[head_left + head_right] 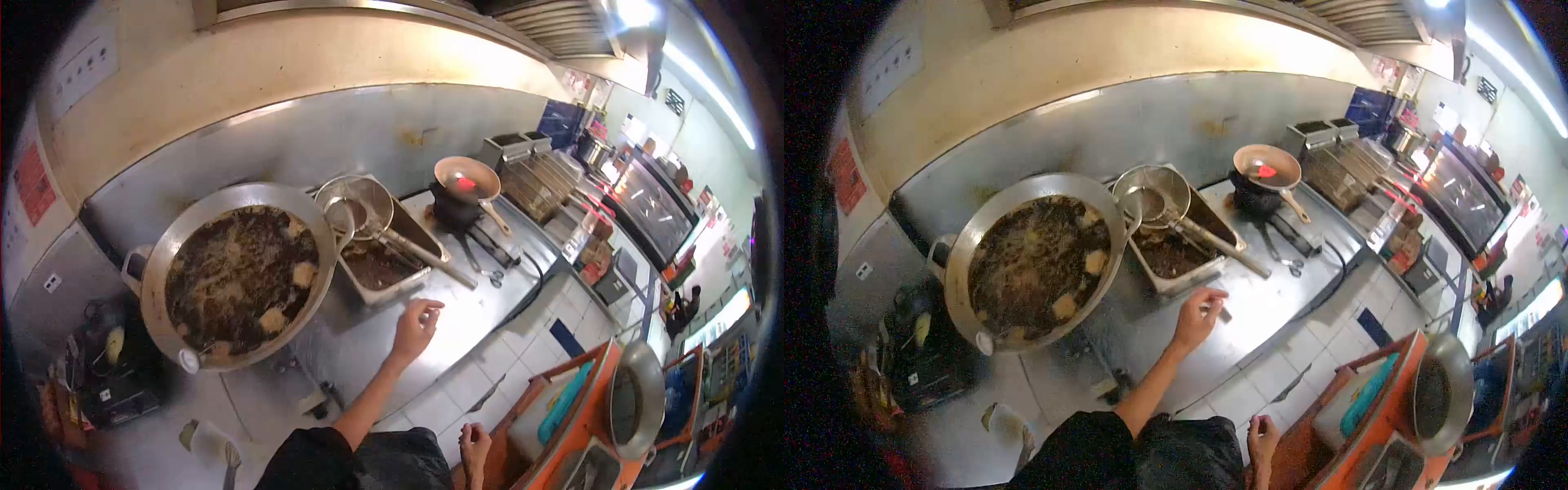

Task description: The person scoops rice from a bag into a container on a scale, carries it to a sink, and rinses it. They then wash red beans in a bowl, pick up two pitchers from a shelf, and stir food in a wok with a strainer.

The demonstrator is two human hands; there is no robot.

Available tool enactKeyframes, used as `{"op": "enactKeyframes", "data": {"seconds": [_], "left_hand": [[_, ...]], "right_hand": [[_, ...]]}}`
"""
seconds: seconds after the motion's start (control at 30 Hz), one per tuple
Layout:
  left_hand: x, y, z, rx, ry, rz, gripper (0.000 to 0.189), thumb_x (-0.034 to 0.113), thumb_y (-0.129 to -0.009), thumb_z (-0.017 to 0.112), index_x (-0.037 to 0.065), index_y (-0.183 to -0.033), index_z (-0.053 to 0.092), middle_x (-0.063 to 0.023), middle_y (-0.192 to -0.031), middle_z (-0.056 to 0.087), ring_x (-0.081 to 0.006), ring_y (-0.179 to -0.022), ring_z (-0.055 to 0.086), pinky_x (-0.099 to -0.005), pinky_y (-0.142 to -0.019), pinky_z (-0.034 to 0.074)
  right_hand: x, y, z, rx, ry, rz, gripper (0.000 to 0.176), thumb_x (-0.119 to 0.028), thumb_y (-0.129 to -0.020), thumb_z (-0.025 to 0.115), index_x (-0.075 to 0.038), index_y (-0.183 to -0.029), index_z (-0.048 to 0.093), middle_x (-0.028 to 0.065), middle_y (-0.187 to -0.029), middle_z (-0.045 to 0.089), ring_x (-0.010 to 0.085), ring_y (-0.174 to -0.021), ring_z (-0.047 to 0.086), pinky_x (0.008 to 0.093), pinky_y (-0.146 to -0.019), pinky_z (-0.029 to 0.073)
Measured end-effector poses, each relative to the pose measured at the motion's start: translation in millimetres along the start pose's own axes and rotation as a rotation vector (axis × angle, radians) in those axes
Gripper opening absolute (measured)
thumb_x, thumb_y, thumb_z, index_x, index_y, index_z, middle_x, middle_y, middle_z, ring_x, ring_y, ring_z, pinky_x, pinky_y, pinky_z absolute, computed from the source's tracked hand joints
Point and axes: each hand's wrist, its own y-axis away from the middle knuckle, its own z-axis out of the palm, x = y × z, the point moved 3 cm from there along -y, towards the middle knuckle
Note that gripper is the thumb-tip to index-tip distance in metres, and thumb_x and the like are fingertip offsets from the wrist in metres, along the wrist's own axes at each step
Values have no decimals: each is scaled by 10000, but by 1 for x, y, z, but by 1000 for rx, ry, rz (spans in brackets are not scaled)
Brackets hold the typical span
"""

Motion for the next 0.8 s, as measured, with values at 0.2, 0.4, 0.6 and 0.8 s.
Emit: {"op": "enactKeyframes", "data": {"seconds": [0.2,0.4,0.6,0.8], "left_hand": [[-136,-160,-15,389,-595,-82,252,146,-819,592,3,-1026,603,-180,-1034,588,-348,-1034,542,-439,-880,439],[-283,-210,-39,487,-753,-705,299,269,-850,549,22,-1000,628,-189,-1005,624,-337,-991,588,-429,-841,475],[-270,-216,-15,454,50,-869,290,350,-870,588,69,-831,646,-69,-852,647,-169,-695,604,-365,-660,540],[-232,-223,-20,633,1082,-721,169,242,-979,425,96,-1010,345,-39,-656,483,-88,-425,312,-251,-350,303]], "right_hand": [[-9,-150,12,-56,-14,-98,228,-157,-879,587,15,-730,577,65,-558,561,124,-523,539,271,-543,429],[-51,-305,27,-168,-97,-375,219,-162,-898,571,11,-764,571,40,-582,566,106,-518,528,261,-545,437],[-113,-379,65,-213,-193,-325,153,-135,-907,523,-16,-998,555,103,-900,574,187,-782,558,310,-675,458],[-107,-423,136,-913,-541,72,361,-290,-942,516,-1,-1159,512,121,-924,625,187,-657,605,278,-585,495]]}}
